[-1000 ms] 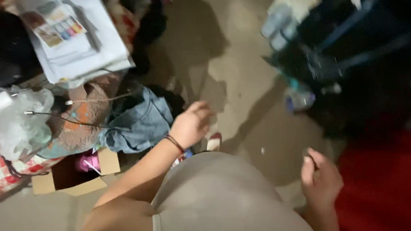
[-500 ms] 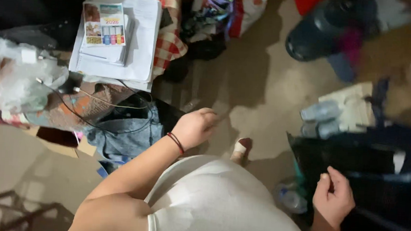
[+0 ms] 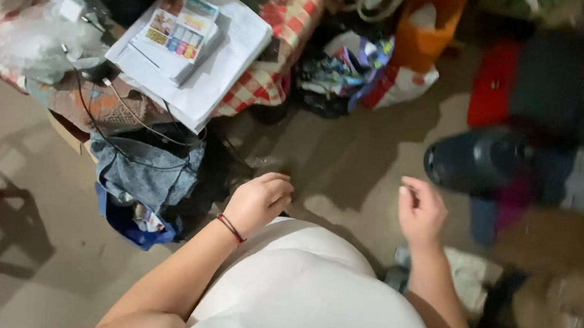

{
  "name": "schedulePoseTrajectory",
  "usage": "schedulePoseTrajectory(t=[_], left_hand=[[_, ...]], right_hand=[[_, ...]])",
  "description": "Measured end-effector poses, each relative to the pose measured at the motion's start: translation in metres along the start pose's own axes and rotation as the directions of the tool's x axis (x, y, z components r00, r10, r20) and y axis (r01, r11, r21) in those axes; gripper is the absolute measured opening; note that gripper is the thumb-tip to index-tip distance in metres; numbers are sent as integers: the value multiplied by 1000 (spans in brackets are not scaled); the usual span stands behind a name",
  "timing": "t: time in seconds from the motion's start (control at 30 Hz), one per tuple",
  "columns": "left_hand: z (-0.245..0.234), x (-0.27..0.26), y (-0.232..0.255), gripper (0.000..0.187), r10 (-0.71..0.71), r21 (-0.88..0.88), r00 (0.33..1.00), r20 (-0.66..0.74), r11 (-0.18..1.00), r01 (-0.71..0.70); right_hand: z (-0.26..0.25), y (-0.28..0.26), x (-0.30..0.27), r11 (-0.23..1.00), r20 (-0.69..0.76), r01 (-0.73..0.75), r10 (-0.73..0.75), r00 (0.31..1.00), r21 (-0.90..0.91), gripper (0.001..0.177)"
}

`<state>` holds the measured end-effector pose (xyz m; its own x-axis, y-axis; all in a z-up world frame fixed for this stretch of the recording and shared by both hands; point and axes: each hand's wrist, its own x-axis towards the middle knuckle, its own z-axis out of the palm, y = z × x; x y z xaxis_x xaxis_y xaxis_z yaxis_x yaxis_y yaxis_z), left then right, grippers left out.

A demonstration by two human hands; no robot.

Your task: The person retrieves a green clay-like material from a plastic bag and shapes it by hand. They then use a small metal tool to carve and refine the surface of the green object, which is mounted on a metal stand.

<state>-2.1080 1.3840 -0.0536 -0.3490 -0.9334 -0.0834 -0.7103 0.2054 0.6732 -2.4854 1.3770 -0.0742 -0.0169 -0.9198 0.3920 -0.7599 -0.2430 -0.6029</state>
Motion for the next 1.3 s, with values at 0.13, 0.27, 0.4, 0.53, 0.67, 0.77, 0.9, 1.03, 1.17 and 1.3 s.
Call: schedulePoseTrajectory(t=[0.13, 0.27, 0.4, 0.53, 0.67, 0.77, 0.9, 1.03, 1.17, 1.3], left_hand=[[2, 42, -25, 18, -56, -20, 996, -70, 998, 54], [-13, 108, -63, 21, -96, -56, 982, -163, 995, 88], [-64, 167, -72, 21, -123, -110, 970, -209, 989, 102], [-101, 210, -82, 22, -124, -109, 972, -202, 989, 104], [-115, 238, -93, 20, -200, -146, 947, -251, 975, 167], [-127, 246, -90, 20, -297, -182, 926, -235, 949, 258], [-125, 259, -91, 22, -455, -230, 866, -205, 883, 409], [-114, 279, -89, 21, -546, -239, 809, -217, 833, 498], [-100, 314, -86, 23, -611, -339, 750, -253, 782, 523], [-121, 363, -83, 74, -548, -491, 726, -416, 807, 328]], right_hand=[[70, -6, 90, 984, 128, 49, -72, 989, 172, 16], [164, 15, 194, 969, 232, 165, -206, 951, 184, 14], [273, 28, 303, 945, 335, 302, -327, 884, 126, 14], [363, 8, 392, 910, 390, 387, -413, 823, 149, 22], [445, 10, 457, 851, 364, 524, -499, 787, 33, 58], [490, 28, 481, 912, 554, 405, -304, 775, -66, 58], [536, 68, 495, 906, 715, 367, -115, 690, -209, 37], [491, 45, 510, 845, 623, 519, -339, 705, -127, 30], [467, 88, 508, 889, 658, 454, -375, 653, 56, 19], [430, 73, 489, 732, 541, 390, -678, 499, 558, 38]])
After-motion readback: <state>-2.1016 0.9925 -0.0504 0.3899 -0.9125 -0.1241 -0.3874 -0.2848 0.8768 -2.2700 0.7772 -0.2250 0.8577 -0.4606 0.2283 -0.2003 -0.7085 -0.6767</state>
